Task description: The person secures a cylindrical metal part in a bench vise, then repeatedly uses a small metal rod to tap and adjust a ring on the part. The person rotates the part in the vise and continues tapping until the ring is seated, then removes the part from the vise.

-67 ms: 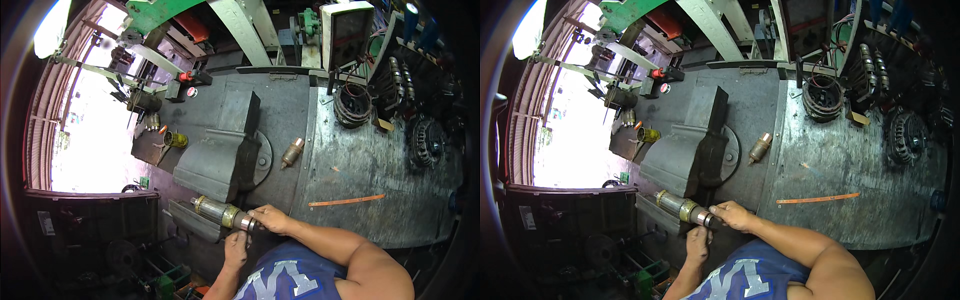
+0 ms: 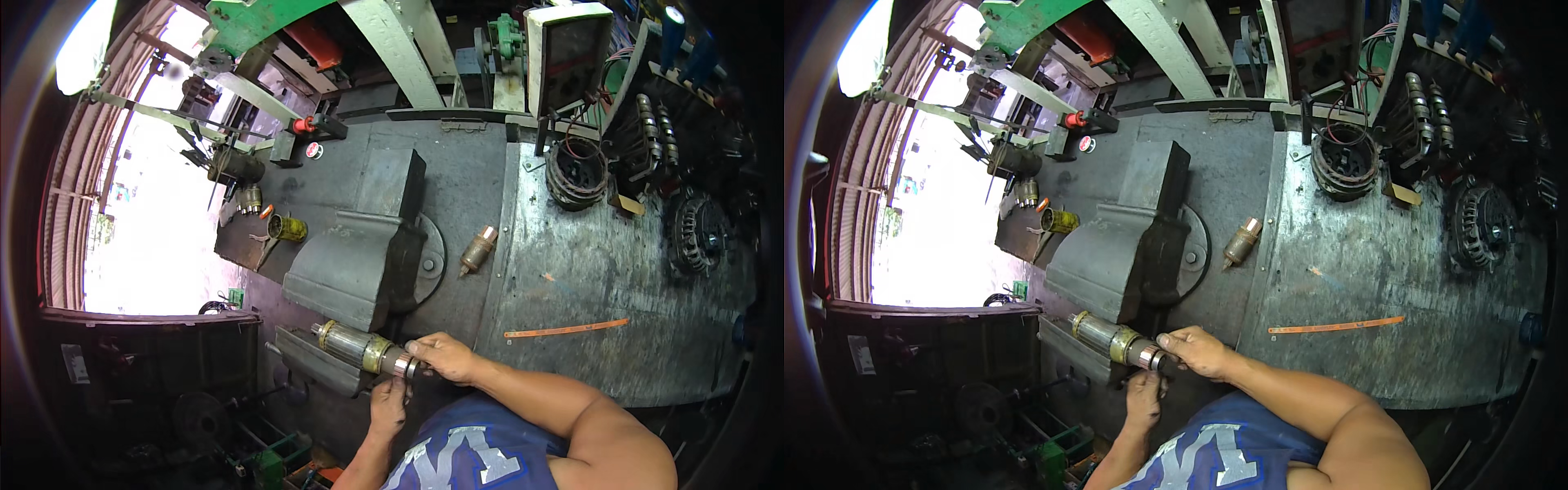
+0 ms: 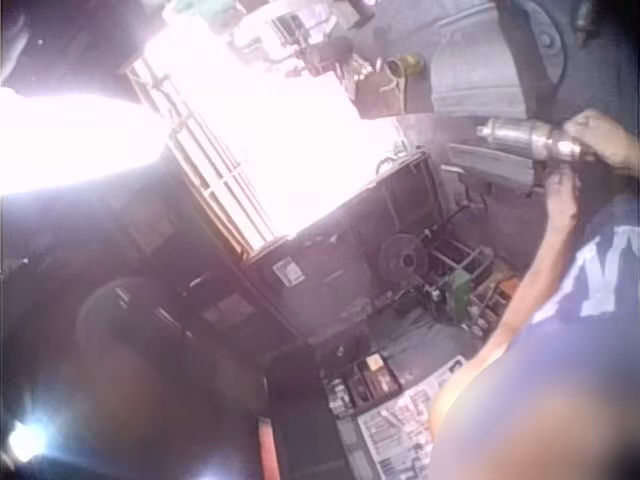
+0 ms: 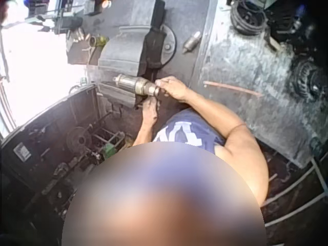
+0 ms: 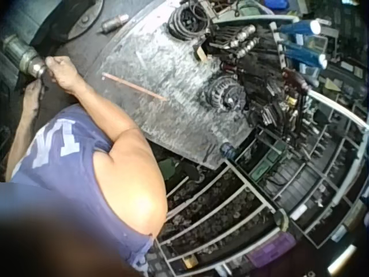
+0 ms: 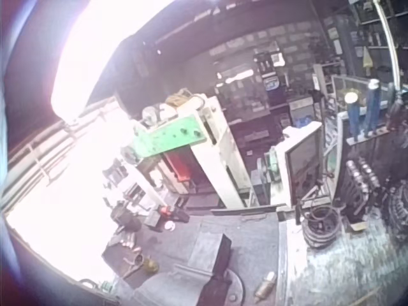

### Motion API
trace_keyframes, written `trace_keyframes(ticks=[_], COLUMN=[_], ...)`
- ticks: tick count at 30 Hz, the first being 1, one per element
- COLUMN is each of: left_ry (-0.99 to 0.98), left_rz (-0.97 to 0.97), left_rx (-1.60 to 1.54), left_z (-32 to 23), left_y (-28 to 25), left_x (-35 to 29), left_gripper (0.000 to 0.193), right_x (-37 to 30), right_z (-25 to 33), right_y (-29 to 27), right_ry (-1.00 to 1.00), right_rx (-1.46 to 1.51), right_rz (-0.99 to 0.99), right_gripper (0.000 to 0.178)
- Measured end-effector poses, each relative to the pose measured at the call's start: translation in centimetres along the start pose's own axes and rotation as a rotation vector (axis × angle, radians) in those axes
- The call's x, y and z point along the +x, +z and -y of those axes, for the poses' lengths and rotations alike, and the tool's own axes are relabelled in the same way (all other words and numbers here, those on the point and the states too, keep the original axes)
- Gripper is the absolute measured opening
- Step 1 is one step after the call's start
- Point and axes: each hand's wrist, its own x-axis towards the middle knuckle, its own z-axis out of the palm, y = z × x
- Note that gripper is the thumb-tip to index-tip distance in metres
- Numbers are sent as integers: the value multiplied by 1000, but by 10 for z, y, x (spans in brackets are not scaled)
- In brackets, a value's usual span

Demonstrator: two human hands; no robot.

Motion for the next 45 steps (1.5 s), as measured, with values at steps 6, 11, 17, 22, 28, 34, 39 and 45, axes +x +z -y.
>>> trace_keyframes(ticks=[6,11,17,22,28,34,39,45], left_ry=[317,-19,177,-2,266,151,210,109], left_rz=[114,131,198,60,114,112,140,168], left_rx=[-196,26,-177,136,-420,-62,-237,-6], left_z=[-8,-17,2,10,-2,-3,2,2], left_y=[-5,-8,-13,-16,-8,-4,-13,-22], left_x=[-11,-9,-2,2,-2,6,1,-2], left_gripper=[56,51,55,40,50,51,50,46], right_x=[0,-4,6,10,3,-1,-4,6], right_z=[-14,-10,-19,-29,-33,-34,-36,-31], right_y=[-2,-6,9,13,7,16,19,21], right_ry=[116,29,202,-51,238,-65,104,-82], right_rx=[37,220,242,616,427,606,617,621], right_rz=[29,61,60,206,157,180,95,130], right_gripper=[49,45,42,43,42,48,47,49])
